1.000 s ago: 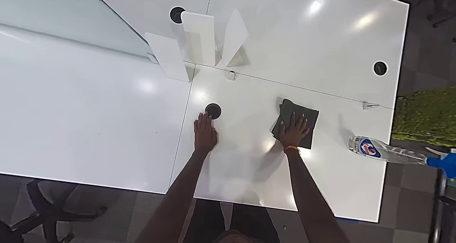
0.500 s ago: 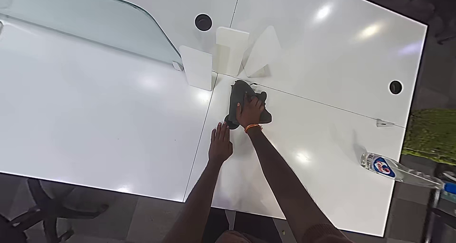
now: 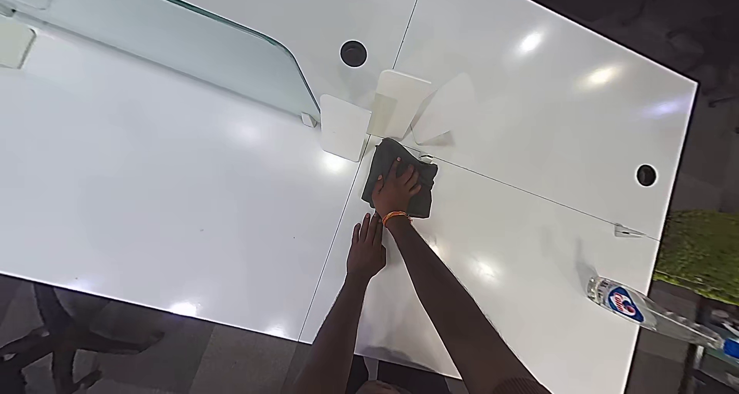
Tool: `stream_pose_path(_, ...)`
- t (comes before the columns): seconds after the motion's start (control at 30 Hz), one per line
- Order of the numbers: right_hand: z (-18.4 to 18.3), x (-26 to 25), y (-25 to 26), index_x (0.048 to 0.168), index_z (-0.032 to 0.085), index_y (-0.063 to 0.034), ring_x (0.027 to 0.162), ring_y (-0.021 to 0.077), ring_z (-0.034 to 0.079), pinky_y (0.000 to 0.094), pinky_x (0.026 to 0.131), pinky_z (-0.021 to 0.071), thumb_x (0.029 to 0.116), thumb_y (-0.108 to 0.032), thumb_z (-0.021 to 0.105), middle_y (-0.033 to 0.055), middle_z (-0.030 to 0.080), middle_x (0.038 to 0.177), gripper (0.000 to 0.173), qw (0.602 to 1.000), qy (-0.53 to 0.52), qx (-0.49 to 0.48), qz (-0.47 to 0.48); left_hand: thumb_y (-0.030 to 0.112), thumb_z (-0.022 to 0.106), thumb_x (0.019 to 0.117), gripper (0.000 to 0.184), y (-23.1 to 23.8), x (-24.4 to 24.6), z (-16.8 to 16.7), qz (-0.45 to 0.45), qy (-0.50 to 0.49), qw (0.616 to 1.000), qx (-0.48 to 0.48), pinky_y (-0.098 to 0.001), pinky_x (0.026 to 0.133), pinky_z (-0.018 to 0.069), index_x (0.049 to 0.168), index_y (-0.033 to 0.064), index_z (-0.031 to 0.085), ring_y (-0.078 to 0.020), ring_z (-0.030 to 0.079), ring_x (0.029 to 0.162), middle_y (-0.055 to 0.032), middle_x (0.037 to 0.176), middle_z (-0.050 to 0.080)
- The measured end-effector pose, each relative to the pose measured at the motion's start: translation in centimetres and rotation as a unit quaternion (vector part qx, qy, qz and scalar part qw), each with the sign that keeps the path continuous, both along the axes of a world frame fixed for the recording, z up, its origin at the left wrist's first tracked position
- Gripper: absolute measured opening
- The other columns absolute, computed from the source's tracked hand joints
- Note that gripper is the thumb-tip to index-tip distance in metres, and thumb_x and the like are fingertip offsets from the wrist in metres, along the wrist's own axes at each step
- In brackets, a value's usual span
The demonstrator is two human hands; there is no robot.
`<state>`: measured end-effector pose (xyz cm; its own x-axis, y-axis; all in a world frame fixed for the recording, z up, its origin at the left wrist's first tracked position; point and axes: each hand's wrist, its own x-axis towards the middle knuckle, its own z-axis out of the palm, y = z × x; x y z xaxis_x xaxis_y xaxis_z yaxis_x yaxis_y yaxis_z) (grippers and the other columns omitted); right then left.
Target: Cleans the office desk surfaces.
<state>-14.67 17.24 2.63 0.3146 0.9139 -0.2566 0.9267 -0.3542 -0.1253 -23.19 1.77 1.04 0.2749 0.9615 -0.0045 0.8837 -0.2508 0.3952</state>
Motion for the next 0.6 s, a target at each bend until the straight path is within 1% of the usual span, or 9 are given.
stream_pose_path(0.07,0.7,-0.6,0.4,0.162,0.029,-0.023,0.147,0.0461,0.029,0.0702,0.105,0.0333,0.1019,-0.046,0.04,0.0222,0.025,0.165,0.066,0.999,-0.001,0.008,0.042,0.018,0.046,0.09,0.058,-0.2,0.0,0.0,0.003,-0.004,1.0,0.009,-0.0546,0.116,0.0344,0.146,0.0042,0.054,-0.0322,0.04,0.148,-0.0094,0.157,0.049)
stream_pose_path(0.13,0.7,-0.7,1.5,0.163,0.028,-0.0233,0.142,0.0448,0.036,0.0668,0.099,0.0383,0.1017,-0.047,0.041,0.0206,0.028,0.163,0.067,0.998,0.003,0.018,0.064,0.017,0.046,0.0891,0.059,-0.1,0.1,-0.2,0.003,-0.008,1.0,0.012,-0.0536,0.117,0.0338,0.146,0.0055,0.053,-0.0312,0.039,0.149,-0.0081,0.158,0.048)
stream_pose_path(0.17,0.6,-0.7,2.0,0.163,0.027,-0.0233,0.144,0.0447,0.034,0.0675,0.101,0.0372,0.102,-0.048,0.041,0.0198,0.026,0.165,0.068,0.997,0.009,0.025,0.066,0.017,0.047,0.0882,0.06,-0.1,0.1,-0.3,0.003,-0.008,1.0,0.011,-0.0535,0.117,0.0339,0.147,0.0059,0.053,-0.031,0.039,0.149,-0.0076,0.158,0.047)
stream_pose_path(0.23,0.6,-0.9,2.7,0.165,0.023,-0.0226,0.151,0.0444,0.023,0.0713,0.107,0.0305,0.1031,-0.048,0.04,0.0173,0.018,0.169,0.069,0.996,0.025,0.041,0.07,0.017,0.048,0.0874,0.062,0.0,-0.1,-0.4,0.002,-0.008,1.0,0.004,-0.0534,0.117,0.0334,0.148,0.0055,0.051,-0.0308,0.039,0.149,-0.0072,0.16,0.045)
stream_pose_path(0.3,0.8,-1.0,3.2,0.166,0.018,-0.021,0.155,0.0436,0.014,0.0741,0.109,0.027,0.1041,-0.045,0.04,0.0136,0.009,0.172,0.07,0.995,0.042,0.054,0.078,0.017,0.046,0.0892,0.061,-0.1,-0.1,-0.3,0.0,-0.005,1.0,0.001,-0.0535,0.117,0.0327,0.148,0.005,0.051,-0.0305,0.039,0.149,-0.0072,0.16,0.045)
stream_pose_path(0.33,0.5,-1.0,3.5,0.166,0.017,-0.0224,0.155,0.0431,0.013,0.0745,0.109,0.0267,0.1038,-0.045,0.04,0.0123,0.008,0.173,0.07,0.994,0.04,0.06,0.078,0.018,0.046,0.0895,0.061,-0.2,-0.1,-0.3,0.0,-0.003,1.0,0.003,-0.0536,0.117,0.0328,0.148,0.0048,0.051,-0.0304,0.039,0.149,-0.0074,0.16,0.045)
stream_pose_path(0.43,-0.3,-1.1,5.2,0.165,0.017,-0.0344,0.154,0.0436,0.018,0.0749,0.105,0.0298,0.1005,-0.045,0.041,0.0132,0.017,0.171,0.069,0.995,0.026,0.073,0.061,0.018,0.048,0.0882,0.061,-0.2,0.0,-0.5,-0.003,0.002,1.0,0.011,-0.0531,0.117,0.0332,0.147,0.0049,0.052,-0.0305,0.039,0.149,-0.0075,0.16,0.045)
stream_pose_path(0.5,-0.4,-1.3,6.4,0.162,0.024,-0.0415,0.152,0.0434,0.022,0.0731,0.107,0.0283,0.0983,-0.045,0.041,0.0128,0.022,0.169,0.066,0.996,0.007,0.066,0.054,0.019,0.048,0.0876,0.062,-0.1,0.0,-0.5,-0.004,0.009,1.0,0.007,-0.053,0.118,0.0325,0.148,0.0053,0.051,-0.0303,0.037,0.15,-0.0071,0.16,0.044)
stream_pose_path(0.6,-0.2,-1.3,6.7,0.159,0.031,-0.0443,0.15,0.043,0.026,0.0711,0.106,0.0288,0.0972,-0.046,0.041,0.0133,0.028,0.167,0.063,0.997,-0.003,0.047,0.062,0.02,0.048,0.0879,0.063,-0.3,0.0,-0.5,-0.003,0.018,1.0,-0.002,-0.053,0.118,0.0315,0.15,0.0053,0.05,-0.0302,0.035,0.151,-0.0075,0.161,0.043)
